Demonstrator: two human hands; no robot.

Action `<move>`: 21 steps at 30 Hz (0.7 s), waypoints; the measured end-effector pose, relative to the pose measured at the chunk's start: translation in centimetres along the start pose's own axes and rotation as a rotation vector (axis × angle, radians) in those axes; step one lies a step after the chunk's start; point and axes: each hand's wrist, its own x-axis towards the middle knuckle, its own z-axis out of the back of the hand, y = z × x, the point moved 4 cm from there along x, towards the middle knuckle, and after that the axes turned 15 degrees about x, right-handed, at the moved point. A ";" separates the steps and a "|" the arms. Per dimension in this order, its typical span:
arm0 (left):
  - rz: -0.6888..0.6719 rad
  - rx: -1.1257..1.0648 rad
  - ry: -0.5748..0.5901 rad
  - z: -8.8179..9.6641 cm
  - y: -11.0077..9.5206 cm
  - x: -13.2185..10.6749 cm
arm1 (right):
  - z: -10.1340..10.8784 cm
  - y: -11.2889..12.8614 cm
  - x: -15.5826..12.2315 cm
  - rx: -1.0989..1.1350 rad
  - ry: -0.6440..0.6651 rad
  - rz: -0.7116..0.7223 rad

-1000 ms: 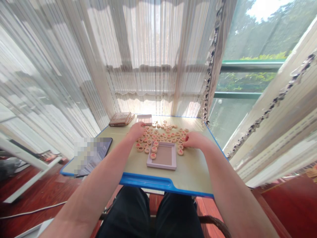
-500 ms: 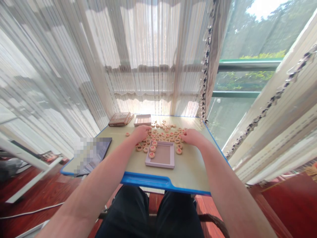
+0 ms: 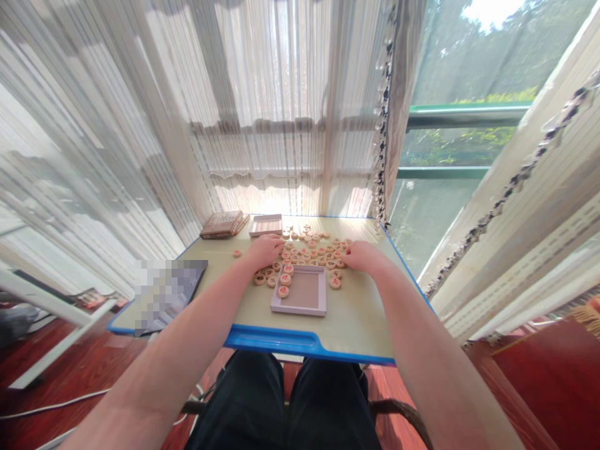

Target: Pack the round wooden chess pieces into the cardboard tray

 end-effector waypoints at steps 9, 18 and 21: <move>-0.034 0.003 0.007 0.1 -0.2 -0.1 | -0.3 -0.4 1.2 0.030 -0.195 0.040; -0.013 -0.008 0.033 -0.2 -0.1 0.0 | -1.4 0.0 1.7 0.081 -0.249 0.068; -0.015 0.006 0.033 -0.2 0.0 0.0 | -1.5 0.1 1.6 0.078 -0.248 0.071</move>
